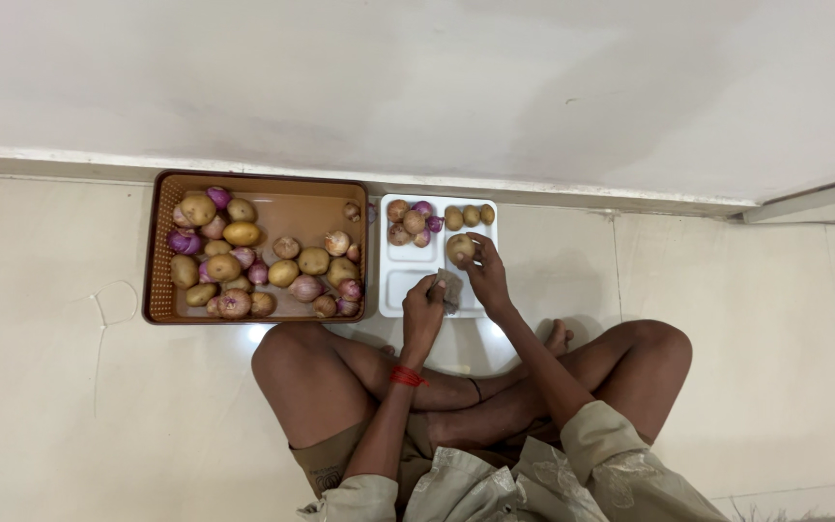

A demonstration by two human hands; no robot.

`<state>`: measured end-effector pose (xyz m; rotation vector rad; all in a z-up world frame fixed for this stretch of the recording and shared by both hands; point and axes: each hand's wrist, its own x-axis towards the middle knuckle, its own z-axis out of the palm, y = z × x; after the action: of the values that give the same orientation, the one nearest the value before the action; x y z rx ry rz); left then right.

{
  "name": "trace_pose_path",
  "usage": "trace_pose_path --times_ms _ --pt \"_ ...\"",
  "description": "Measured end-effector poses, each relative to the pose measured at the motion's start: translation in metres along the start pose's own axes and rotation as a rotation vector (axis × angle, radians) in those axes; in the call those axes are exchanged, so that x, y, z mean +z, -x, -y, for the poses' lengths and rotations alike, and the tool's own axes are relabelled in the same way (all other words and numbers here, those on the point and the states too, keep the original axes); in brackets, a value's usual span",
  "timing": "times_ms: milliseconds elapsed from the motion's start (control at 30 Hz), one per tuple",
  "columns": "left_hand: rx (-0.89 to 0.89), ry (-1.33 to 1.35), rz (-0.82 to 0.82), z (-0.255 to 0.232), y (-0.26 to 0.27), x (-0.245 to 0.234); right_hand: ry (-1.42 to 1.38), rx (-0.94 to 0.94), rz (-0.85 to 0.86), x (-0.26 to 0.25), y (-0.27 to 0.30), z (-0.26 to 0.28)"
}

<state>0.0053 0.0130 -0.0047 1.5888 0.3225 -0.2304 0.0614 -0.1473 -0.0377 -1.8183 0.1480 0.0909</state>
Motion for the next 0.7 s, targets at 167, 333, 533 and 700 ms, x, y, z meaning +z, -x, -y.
trace_pose_path --times_ms 167,333,533,700 --pt "-0.085 0.018 0.025 0.0 0.0 -0.004 0.039 0.004 -0.082 0.007 -0.008 -0.01" --pt "-0.059 0.013 0.013 0.003 -0.003 -0.001 0.153 -0.064 -0.154 0.006 -0.006 -0.015" --pt "-0.022 -0.011 -0.01 0.01 -0.004 0.001 0.179 -0.097 -0.2 0.004 -0.005 -0.022" --pt "-0.07 -0.028 0.005 0.003 -0.003 -0.002 0.093 -0.128 -0.185 -0.002 0.005 -0.024"
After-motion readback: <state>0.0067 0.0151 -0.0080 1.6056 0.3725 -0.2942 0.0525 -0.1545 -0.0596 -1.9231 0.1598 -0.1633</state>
